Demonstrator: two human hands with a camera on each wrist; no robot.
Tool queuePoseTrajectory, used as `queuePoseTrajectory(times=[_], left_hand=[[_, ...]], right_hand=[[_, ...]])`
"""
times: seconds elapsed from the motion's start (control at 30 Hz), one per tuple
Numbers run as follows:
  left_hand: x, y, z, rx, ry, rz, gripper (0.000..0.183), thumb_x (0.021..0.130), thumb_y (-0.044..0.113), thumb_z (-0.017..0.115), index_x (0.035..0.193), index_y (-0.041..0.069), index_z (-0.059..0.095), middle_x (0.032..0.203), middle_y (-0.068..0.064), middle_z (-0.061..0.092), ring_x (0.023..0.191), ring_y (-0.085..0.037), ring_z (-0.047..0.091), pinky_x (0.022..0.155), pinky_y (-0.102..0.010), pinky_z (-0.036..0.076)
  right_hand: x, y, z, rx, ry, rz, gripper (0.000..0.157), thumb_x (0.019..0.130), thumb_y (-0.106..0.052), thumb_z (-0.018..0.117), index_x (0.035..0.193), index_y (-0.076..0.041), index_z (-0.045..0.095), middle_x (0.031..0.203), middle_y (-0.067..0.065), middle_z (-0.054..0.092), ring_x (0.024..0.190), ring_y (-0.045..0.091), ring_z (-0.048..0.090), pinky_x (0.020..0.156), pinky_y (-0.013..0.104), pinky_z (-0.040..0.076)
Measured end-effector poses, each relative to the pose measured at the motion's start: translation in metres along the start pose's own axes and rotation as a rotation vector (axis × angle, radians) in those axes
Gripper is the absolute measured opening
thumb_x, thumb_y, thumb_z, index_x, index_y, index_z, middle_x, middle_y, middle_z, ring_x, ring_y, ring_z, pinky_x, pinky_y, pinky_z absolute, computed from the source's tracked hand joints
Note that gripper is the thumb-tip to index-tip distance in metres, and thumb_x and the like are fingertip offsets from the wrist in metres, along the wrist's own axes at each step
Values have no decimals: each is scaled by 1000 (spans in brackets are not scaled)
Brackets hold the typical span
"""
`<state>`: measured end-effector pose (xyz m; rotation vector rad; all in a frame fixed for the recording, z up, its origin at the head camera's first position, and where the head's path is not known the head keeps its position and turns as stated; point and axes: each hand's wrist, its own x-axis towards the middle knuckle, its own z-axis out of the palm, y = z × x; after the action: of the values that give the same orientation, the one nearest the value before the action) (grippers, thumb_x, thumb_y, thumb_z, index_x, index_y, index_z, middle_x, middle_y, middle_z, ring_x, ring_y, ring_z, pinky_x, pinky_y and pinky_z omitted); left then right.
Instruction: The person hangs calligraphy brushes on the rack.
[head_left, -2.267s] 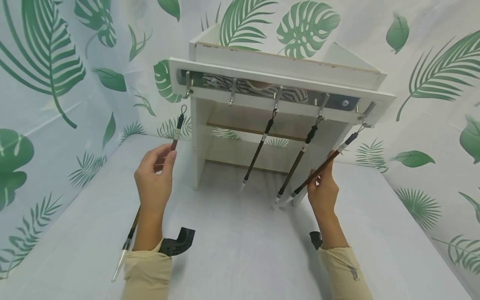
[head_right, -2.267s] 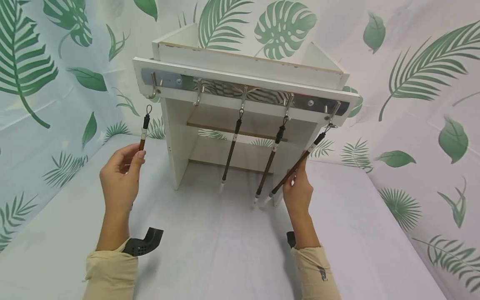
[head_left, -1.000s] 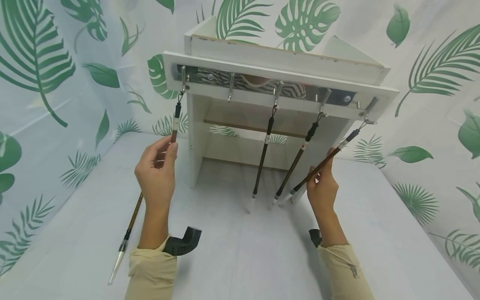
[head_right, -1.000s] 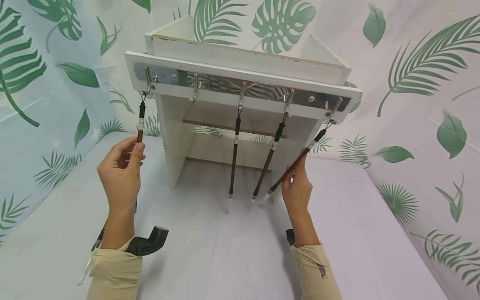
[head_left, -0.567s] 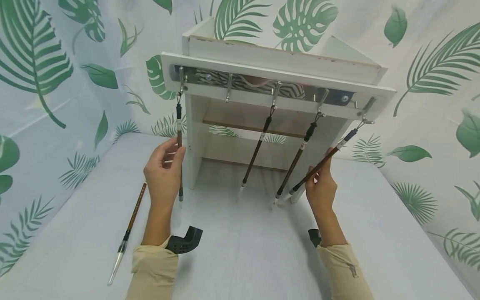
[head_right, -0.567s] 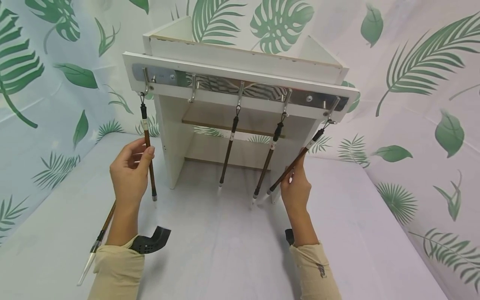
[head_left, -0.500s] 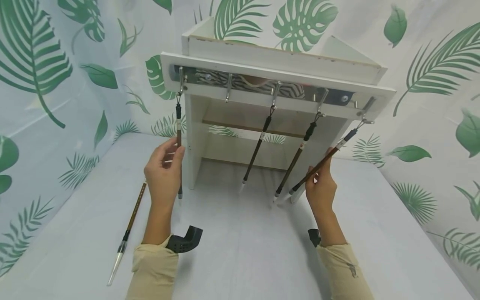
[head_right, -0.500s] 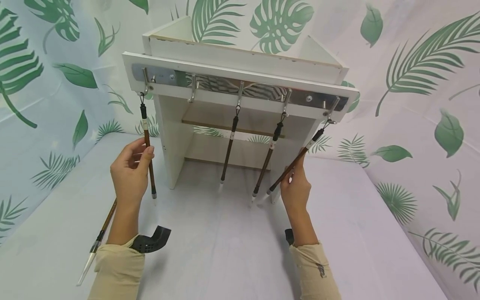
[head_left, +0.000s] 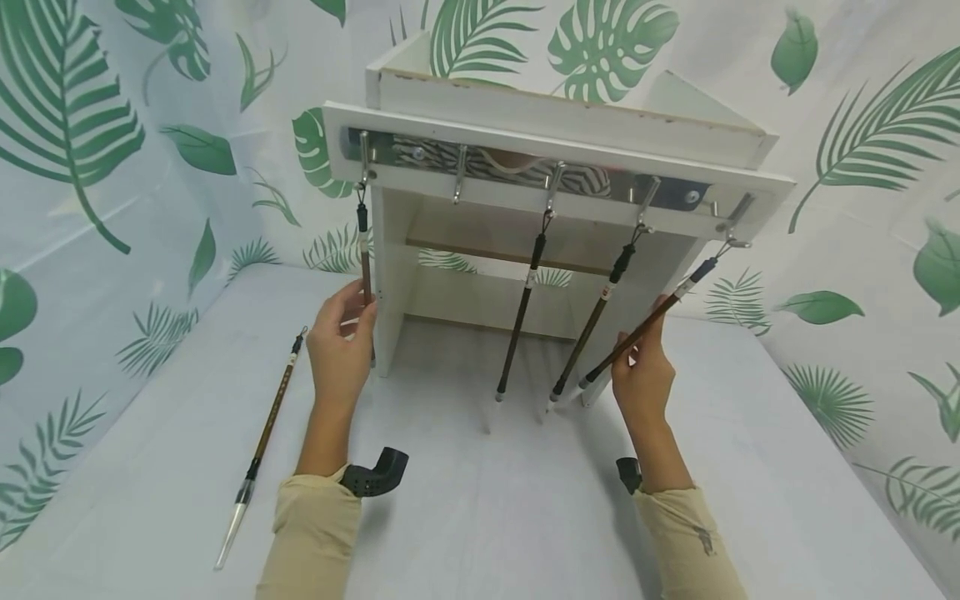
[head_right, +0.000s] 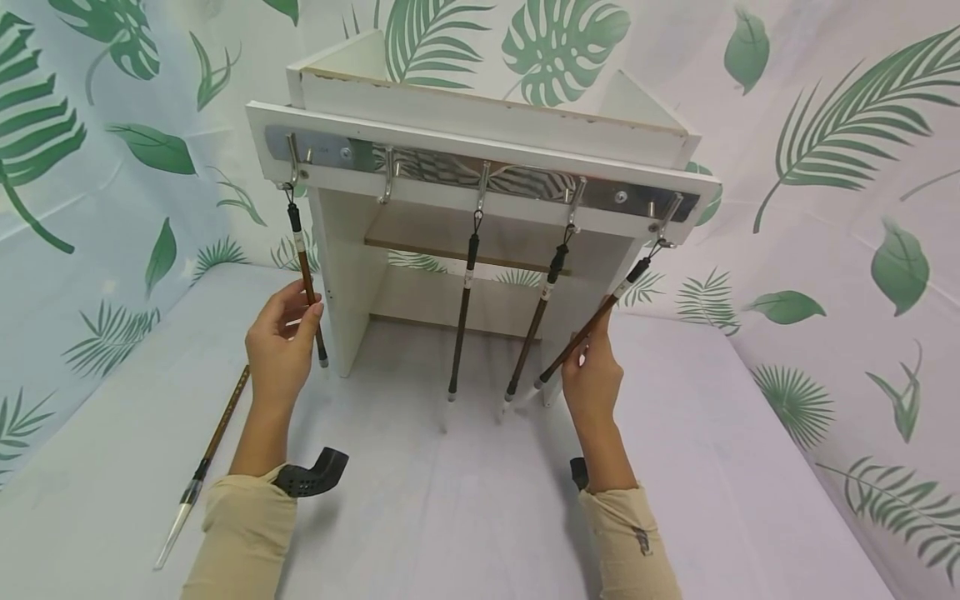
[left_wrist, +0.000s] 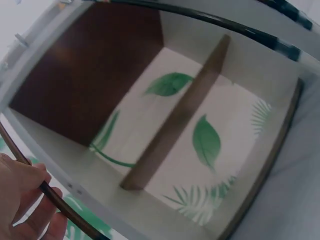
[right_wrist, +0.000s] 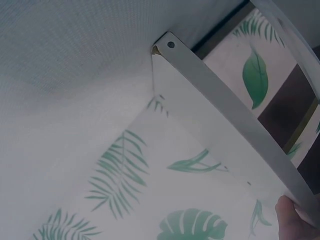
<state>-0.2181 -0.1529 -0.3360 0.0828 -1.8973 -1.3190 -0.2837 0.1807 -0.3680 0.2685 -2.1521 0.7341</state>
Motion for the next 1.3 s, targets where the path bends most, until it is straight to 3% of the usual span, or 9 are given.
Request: queuePoseTrajectory(times=[0.1,0.57,0.87,1.1,1.3], left_hand=[[-1,-9,3,22,-14,-7,30,90,5,62,119,-1,60,109,-20,66,100,-33,64,83,-47,56],[0,-36,1,85,-166,-82,33,90,11,63,122,3,58,110,-18,66,103,-31,64,85,-41,57],[-1,-58,-10,241,-306,-112,29,90,8,62,118,1,61,108,-21,66,102,-34,65,85,-43,57],[-6,-79,-15,388,-489,-232,32,94,15,57,124,4,59,114,-21,66,107,-38,62,89,-51,52],[-8,-89,-17,443,-620,-297,34,95,19,55,126,5,57,119,-22,63,111,-38,61,93,-54,50]], right_hand=[[0,0,1,-5,-1,-1,71,93,2,52,152,-14,15,112,34,61,82,49,65,71,56,56],[1,3,2,-13,18,-16,70,93,1,52,152,-12,17,111,33,61,81,48,65,71,55,57],[0,3,2,-8,20,-19,69,93,1,52,151,-13,17,113,32,61,81,48,65,72,55,56],[-1,2,3,-13,26,-24,70,93,1,52,151,-13,17,110,32,62,79,47,65,70,55,57],[-1,3,2,-5,18,-24,69,93,0,52,151,-12,17,111,33,61,81,48,65,70,55,57]])
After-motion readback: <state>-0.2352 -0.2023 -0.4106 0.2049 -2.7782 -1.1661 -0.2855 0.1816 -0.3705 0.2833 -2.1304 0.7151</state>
